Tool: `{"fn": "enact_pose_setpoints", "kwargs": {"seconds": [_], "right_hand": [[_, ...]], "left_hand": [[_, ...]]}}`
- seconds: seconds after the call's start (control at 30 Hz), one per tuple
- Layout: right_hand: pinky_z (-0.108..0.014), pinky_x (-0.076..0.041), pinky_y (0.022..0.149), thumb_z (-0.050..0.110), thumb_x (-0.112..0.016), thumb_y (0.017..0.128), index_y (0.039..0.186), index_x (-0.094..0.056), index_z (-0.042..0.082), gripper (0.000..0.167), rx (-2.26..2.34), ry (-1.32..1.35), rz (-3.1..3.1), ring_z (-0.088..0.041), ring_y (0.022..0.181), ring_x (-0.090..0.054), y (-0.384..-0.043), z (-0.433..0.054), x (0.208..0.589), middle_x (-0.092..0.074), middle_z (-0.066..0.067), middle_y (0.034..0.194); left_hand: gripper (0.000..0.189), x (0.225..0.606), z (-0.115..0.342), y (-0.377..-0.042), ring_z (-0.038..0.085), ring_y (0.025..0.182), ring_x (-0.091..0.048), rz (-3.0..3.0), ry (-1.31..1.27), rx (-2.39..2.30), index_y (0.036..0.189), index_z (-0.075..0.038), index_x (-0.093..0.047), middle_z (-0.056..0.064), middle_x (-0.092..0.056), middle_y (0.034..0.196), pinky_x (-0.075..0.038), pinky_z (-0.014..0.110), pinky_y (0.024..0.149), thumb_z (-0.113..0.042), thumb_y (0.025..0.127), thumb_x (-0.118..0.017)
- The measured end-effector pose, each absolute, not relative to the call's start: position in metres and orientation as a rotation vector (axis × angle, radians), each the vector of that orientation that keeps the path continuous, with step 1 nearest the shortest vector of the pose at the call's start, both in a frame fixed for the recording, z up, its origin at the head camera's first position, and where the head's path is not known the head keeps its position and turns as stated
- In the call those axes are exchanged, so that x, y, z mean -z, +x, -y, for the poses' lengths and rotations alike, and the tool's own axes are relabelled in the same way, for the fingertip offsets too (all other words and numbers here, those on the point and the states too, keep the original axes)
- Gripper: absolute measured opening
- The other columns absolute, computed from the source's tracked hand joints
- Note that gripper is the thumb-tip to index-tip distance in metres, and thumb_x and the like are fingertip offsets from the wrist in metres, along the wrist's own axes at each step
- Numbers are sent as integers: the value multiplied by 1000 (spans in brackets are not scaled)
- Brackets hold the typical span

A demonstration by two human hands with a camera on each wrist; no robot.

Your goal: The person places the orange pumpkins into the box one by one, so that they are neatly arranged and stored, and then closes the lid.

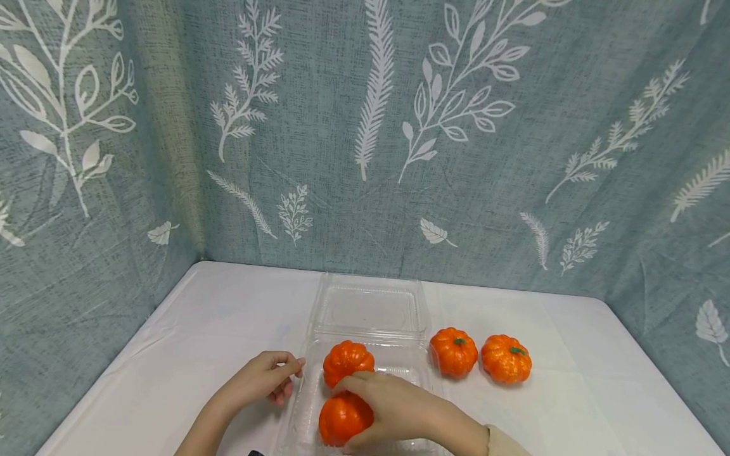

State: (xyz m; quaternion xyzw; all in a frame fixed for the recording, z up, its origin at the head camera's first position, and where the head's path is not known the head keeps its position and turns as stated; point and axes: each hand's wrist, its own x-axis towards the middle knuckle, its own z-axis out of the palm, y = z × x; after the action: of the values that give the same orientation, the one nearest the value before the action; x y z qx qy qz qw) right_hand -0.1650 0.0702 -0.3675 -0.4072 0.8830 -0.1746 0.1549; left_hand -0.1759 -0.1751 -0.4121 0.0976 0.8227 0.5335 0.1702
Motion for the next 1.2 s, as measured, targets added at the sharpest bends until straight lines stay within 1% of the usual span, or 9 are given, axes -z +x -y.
{"fn": "enact_pose_setpoints", "kwargs": {"seconds": [0.17,0.3,0.43,0.57,0.7,0.87,1.03,1.1,1.2], "right_hand": [[-27,-47,84,40,-79,70,114,-55,26,52,540,-1161,-2537,-3,98,-54,-165,-71,368,-58,13,111],[-27,-47,85,41,-79,70,114,-56,26,52,544,-1188,-2552,-2,98,-54,-165,-70,371,-58,12,111],[-25,-47,86,44,-78,69,115,-56,24,54,543,-1239,-2578,-3,98,-54,-165,-70,374,-59,11,111],[-26,-47,86,47,-77,69,115,-56,25,56,547,-1215,-2586,-3,99,-54,-164,-69,374,-58,11,112],[-27,-47,86,51,-74,71,118,-56,25,56,542,-1182,-2576,-3,100,-54,-164,-71,371,-58,11,113],[-27,-46,87,51,-67,78,122,-57,21,54,537,-1218,-2556,-5,103,-56,-165,-79,365,-60,11,116],[-22,-48,80,47,-65,81,119,-59,17,49,583,-1233,-2541,-4,96,-58,-167,-89,355,-62,11,110],[-20,-47,77,43,-66,82,114,-62,16,42,602,-1228,-2543,-3,91,-58,-168,-93,351,-63,11,105],[-18,-47,72,41,-66,83,104,-64,18,32,610,-1212,-2544,-1,85,-57,-169,-99,343,-63,13,97]], "left_hand": [[31,412,175,-176,11,47,-48,-2340,279,-1514,87,2,-58,0,-49,55,-48,28,49,-25,97,-46],[31,412,175,-176,11,47,-48,-2347,272,-1505,87,1,-58,0,-50,55,-48,29,49,-25,97,-46],[31,411,174,-176,11,47,-49,-2343,272,-1505,87,1,-58,-1,-50,55,-48,28,49,-26,97,-47],[31,410,175,-176,10,47,-49,-2345,266,-1504,86,0,-58,-1,-50,55,-48,28,50,-28,96,-47],[32,410,175,-175,10,47,-49,-2348,262,-1505,86,0,-58,-1,-51,55,-48,28,50,-29,96,-48],[31,411,175,-175,10,47,-49,-2340,264,-1514,87,0,-58,-1,-51,55,-48,27,49,-28,96,-47],[32,412,175,-175,10,46,-49,-2343,271,-1514,87,0,-58,-1,-50,55,-48,27,49,-28,96,-47],[32,412,175,-175,10,46,-49,-2343,273,-1515,87,1,-58,-1,-50,55,-47,27,48,-28,96,-47],[32,413,175,-175,10,46,-49,-2347,273,-1512,88,1,-58,-1,-49,55,-47,27,48,-27,97,-46]]}}
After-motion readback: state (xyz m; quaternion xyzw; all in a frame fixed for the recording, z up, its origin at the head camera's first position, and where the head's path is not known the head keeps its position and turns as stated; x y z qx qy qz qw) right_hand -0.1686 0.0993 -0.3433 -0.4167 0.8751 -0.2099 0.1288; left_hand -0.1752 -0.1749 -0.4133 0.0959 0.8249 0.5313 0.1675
